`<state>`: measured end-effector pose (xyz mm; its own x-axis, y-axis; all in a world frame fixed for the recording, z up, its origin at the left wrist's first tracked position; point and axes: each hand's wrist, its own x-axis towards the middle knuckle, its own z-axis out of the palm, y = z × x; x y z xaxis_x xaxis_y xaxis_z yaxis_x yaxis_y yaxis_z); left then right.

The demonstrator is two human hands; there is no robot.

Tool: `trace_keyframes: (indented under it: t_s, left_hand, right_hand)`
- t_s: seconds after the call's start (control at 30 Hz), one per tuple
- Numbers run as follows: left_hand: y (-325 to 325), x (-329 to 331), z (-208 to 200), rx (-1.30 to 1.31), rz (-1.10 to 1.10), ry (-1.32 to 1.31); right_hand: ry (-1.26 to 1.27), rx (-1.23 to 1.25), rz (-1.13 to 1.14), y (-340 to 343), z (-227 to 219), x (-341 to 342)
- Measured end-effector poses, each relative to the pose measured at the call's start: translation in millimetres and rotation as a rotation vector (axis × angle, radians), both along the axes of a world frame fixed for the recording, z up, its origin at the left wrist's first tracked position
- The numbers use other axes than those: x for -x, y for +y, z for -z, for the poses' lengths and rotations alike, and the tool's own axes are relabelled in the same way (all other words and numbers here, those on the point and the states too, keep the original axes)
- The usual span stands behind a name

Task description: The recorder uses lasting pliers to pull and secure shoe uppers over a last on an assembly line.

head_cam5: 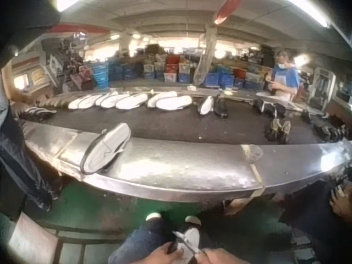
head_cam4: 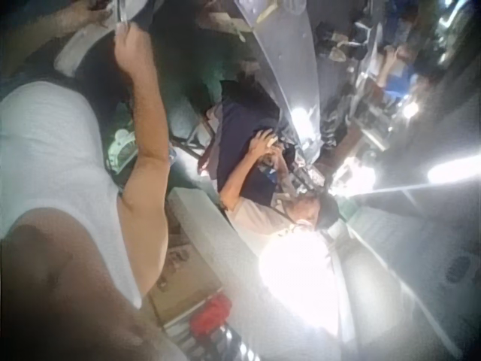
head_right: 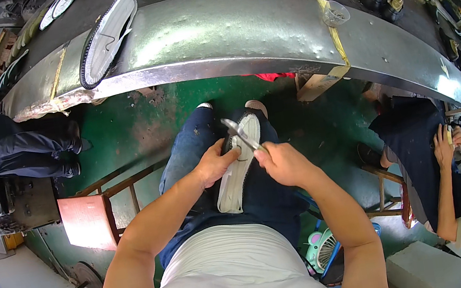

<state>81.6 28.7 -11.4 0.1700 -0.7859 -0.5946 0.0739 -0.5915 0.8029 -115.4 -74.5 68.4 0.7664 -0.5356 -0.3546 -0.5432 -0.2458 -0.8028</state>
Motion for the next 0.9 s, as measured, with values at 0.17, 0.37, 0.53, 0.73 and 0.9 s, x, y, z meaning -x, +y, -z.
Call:
trace_keyframes:
  t_s: [0.17, 0.37, 0.53, 0.73, 0.9]
  left_hand:
    - [2.6, -14.0, 12.9, 0.002, 0.018, 0.230]
    - [-10.5, -28.3, -13.2, -0.188, 0.104, 0.361]
    - [-11.1, -22.4, 2.7, -0.205, 0.075, 0.347]
    - [-6.7, -27.4, 0.6, -0.155, 0.025, 0.418]
    - [2.5, -17.9, 8.6, -0.049, 0.131, 0.180]
  right_hand:
    - [0.203, -0.125, -0.014, 2.1, 3.6, 17.9]
    - [0.170, -0.022, -0.212, 42.5, -3.2, 50.5]
    - [0.206, 0.434, -0.378, 68.4, -8.0, 25.9]
    - [0.274, 0.259, -0.287, 65.1, 6.2, 17.3]
    - [0.130, 0.048, -0.049, 92.3, 23.8, 55.1]
